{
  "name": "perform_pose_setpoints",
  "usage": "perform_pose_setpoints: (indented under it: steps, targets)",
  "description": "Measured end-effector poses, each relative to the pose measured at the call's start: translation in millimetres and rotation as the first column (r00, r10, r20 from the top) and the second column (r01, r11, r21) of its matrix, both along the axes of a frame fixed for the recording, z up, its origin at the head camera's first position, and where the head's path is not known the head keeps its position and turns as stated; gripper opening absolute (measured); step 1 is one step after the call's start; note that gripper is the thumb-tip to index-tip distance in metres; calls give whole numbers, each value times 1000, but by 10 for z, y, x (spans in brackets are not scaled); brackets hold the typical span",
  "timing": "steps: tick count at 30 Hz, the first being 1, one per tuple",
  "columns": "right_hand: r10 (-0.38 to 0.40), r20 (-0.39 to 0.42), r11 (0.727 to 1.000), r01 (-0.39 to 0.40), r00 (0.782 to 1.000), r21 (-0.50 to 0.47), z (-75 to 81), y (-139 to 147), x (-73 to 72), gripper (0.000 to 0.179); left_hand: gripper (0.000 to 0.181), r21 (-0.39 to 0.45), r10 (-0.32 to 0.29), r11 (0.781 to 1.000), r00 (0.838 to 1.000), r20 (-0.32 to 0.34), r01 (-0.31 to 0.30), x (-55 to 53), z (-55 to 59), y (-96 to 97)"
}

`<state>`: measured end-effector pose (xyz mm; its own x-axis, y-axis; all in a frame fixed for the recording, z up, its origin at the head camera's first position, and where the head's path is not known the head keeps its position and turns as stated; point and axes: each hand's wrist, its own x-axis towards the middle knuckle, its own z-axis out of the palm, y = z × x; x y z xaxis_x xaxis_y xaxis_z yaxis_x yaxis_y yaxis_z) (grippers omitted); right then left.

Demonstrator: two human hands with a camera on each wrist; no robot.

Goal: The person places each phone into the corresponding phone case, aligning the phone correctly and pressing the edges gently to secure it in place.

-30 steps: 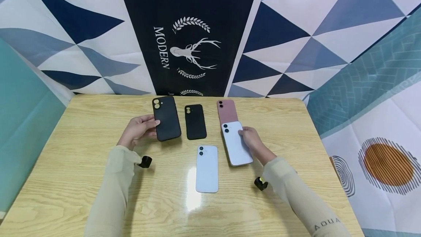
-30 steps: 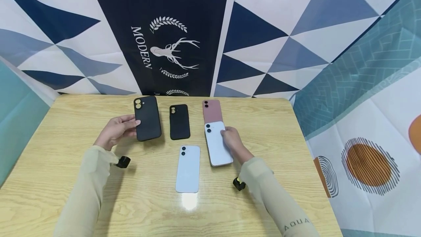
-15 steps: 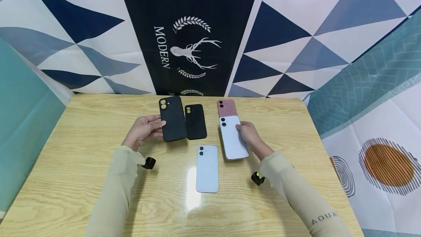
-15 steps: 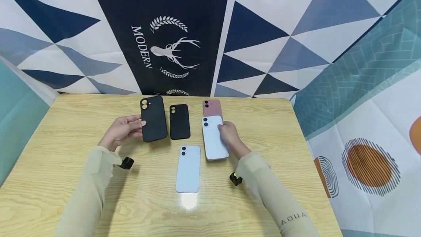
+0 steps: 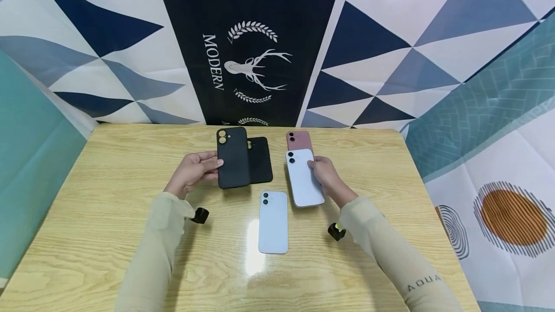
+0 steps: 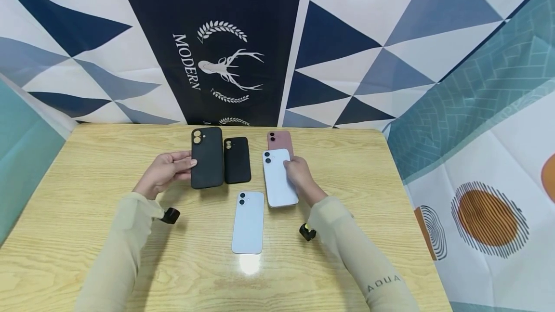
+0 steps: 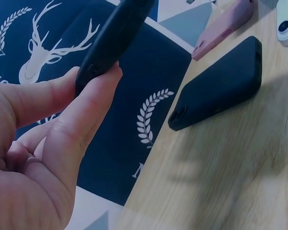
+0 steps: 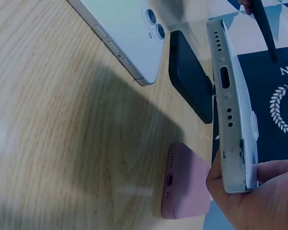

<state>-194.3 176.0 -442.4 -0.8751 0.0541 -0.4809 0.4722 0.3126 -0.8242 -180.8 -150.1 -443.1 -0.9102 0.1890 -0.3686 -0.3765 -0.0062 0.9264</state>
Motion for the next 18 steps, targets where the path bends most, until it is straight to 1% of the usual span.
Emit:
perform_pose_setpoints:
  steps: [3, 8, 18]
  targets:
    - [4, -8, 1000, -4, 1000, -5, 25, -23, -11, 48, 55, -8, 3, 1000, 1000, 6, -3, 13, 13, 47]
    - [1, -11, 1000, -1, 1000, 2, 47, -60, -40, 49, 54, 7, -5, 1000, 1000, 0, 5, 28, 27, 123]
    - [-7, -4, 1000, 7, 1000, -7, 89, -134, -72, 50, 52, 22, -22, 999, 1000, -16, 23, 34, 28, 205]
